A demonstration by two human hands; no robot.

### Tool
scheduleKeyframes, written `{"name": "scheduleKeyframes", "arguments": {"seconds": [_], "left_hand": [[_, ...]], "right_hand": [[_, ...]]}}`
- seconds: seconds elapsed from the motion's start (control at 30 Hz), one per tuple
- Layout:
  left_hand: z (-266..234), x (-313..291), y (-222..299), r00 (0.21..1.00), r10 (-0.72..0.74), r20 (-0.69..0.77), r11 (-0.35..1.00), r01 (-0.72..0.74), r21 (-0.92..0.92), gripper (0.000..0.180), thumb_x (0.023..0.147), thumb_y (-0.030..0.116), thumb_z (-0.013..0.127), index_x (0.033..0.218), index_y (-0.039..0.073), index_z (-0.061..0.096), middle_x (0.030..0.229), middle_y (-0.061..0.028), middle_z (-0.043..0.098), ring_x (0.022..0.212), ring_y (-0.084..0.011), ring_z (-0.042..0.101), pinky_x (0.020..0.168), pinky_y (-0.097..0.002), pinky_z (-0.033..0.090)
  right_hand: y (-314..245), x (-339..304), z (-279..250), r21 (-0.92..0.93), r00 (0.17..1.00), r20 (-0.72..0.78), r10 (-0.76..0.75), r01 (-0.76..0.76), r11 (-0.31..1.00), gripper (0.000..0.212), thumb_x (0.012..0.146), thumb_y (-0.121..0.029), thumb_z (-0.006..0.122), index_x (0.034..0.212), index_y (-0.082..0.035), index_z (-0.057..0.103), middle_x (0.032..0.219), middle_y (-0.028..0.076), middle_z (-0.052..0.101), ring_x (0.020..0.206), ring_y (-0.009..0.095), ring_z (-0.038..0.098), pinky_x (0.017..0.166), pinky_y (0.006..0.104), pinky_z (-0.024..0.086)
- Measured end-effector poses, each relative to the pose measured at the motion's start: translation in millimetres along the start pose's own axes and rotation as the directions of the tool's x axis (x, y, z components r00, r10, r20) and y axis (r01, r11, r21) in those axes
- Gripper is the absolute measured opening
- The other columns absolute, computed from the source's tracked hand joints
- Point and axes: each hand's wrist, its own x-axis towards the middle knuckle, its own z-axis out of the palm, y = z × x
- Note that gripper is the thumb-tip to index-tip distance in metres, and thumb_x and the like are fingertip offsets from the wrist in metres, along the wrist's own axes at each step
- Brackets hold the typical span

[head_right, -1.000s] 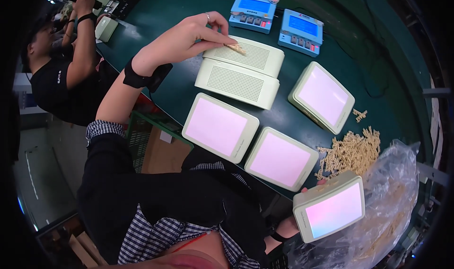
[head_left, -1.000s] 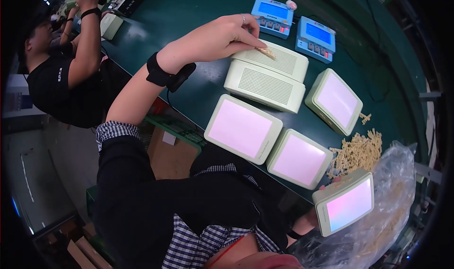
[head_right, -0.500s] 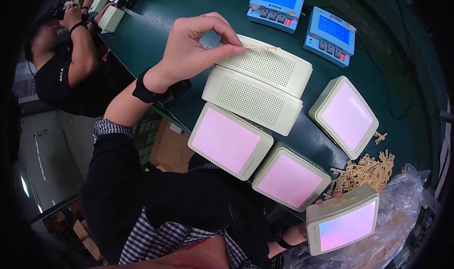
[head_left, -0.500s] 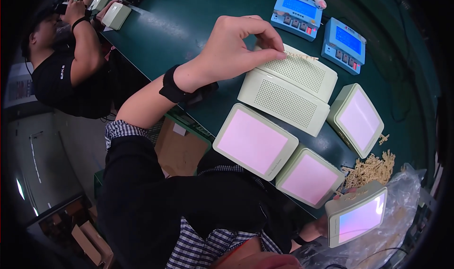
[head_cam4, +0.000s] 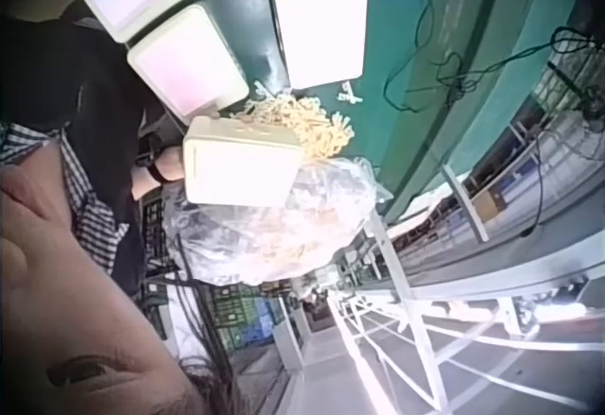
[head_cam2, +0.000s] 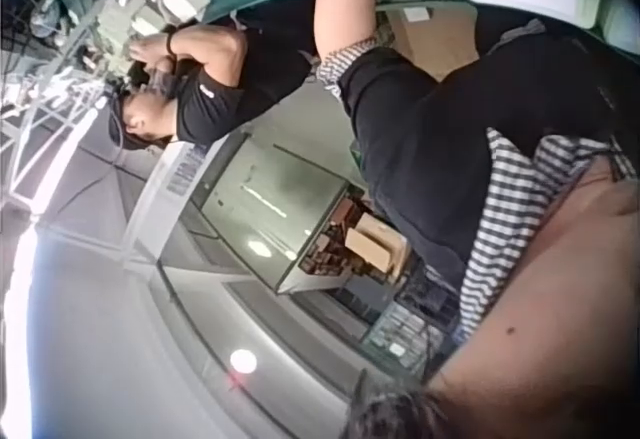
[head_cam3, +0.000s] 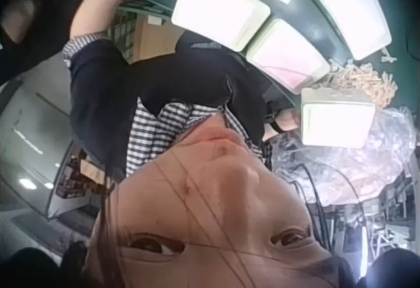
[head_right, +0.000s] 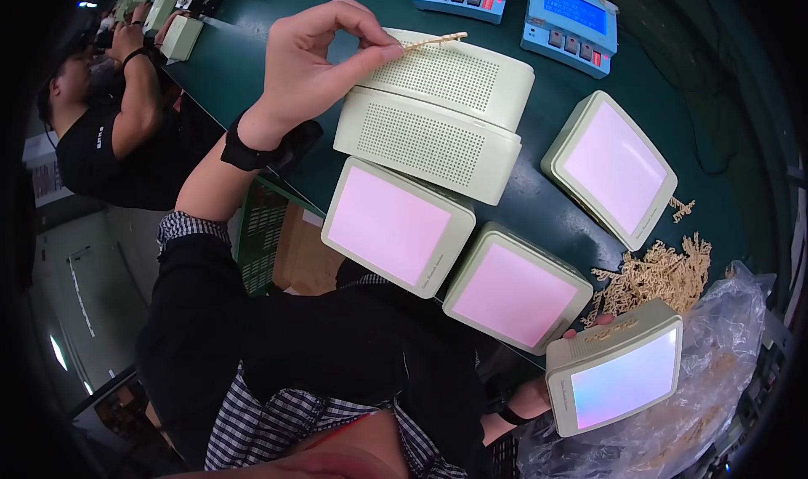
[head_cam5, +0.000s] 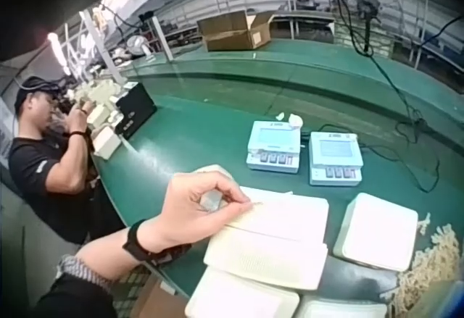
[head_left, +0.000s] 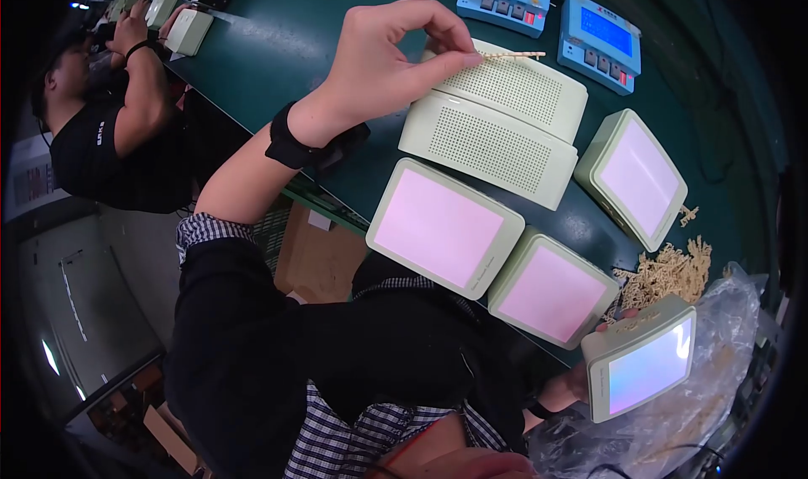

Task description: The person presses a gold logo onto the speaker grille, turns the speaker over to press the screen, and sets it aside. They repeat this process with several more speakers on the green work surface.

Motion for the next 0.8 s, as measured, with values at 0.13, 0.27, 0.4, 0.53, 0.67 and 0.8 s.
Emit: {"name": "scheduleKeyframes", "arguments": {"seconds": [0.13, 0.27, 0.4, 0.53, 0.67, 0.8], "left_hand": [[-2, 1, 6, 0.992, 0.120, 0.034, 0.980, -0.124, 0.154, 0.007, 0.078, 0.006, 0.077, 0.083, 0.004, 0.072, 0.080, -0.0048, 0.070, 0.072, -0.0118, 0.065, 0.065, -0.0219, 0.052], [0, 1, 7, 0.989, 0.143, 0.021, 0.975, -0.145, 0.167, 0.007, 0.077, 0.004, 0.077, 0.082, 0.004, 0.072, 0.079, -0.0050, 0.070, 0.072, -0.0136, 0.065, 0.065, -0.0226, 0.052], [0, -2, 6, 0.996, 0.090, -0.012, 0.989, -0.088, 0.117, 0.007, 0.077, 0.004, 0.077, 0.082, 0.004, 0.072, 0.080, -0.0043, 0.070, 0.073, -0.0137, 0.066, 0.065, -0.0229, 0.052], [-1, 1, 12, 0.988, 0.148, 0.031, 0.963, -0.151, 0.225, 0.009, 0.075, 0.004, 0.078, 0.081, 0.005, 0.071, 0.078, -0.0043, 0.069, 0.073, -0.0156, 0.065, 0.064, -0.0242, 0.052], [0, 0, 21, 0.935, 0.312, 0.168, 0.826, -0.354, 0.439, 0.012, 0.075, 0.006, 0.078, 0.083, 0.005, 0.070, 0.077, -0.0049, 0.067, 0.073, -0.0186, 0.065, 0.063, -0.0262, 0.051], [-5, 3, 21, 0.908, 0.329, 0.258, 0.804, -0.413, 0.428, 0.015, 0.076, 0.010, 0.077, 0.088, 0.006, 0.068, 0.077, -0.0056, 0.065, 0.076, -0.0219, 0.063, 0.065, -0.0302, 0.051]], "right_hand": [[-2, -2, 4, 0.006, 1.000, 0.020, -0.006, 0.006, 1.000, 0.072, 0.098, -0.037, 0.044, 0.155, -0.014, 0.008, 0.160, 0.013, 0.005, 0.147, 0.033, 0.002, 0.114, 0.0602, 0.010], [18, -11, 13, 0.014, 0.999, 0.040, -0.013, 0.013, 1.000, 0.070, 0.098, -0.036, 0.042, 0.155, -0.014, 0.008, 0.160, 0.012, 0.005, 0.147, 0.032, 0.002, 0.114, 0.0592, 0.008], [13, -7, 13, 0.020, 0.998, 0.060, -0.019, 0.018, 1.000, 0.069, 0.099, -0.036, 0.041, 0.156, -0.015, 0.007, 0.161, 0.011, 0.004, 0.147, 0.031, 0.001, 0.115, 0.0582, 0.006], [12, -8, 12, 0.024, 0.996, 0.081, -0.022, 0.020, 1.000, 0.068, 0.100, -0.035, 0.039, 0.156, -0.015, 0.007, 0.161, 0.010, 0.004, 0.148, 0.030, 0.001, 0.116, 0.0572, 0.004], [14, -6, 13, 0.030, 0.994, 0.105, -0.021, 0.018, 0.999, 0.066, 0.100, -0.034, 0.038, 0.156, -0.015, 0.006, 0.161, 0.009, 0.003, 0.148, 0.029, 0.000, 0.116, 0.0562, 0.002], [17, -3, 13, 0.035, 0.991, 0.133, -0.014, 0.009, 0.999, 0.065, 0.101, -0.034, 0.037, 0.156, -0.016, 0.006, 0.162, 0.008, 0.003, 0.148, 0.028, 0.000, 0.117, 0.0552, 0.000]]}}
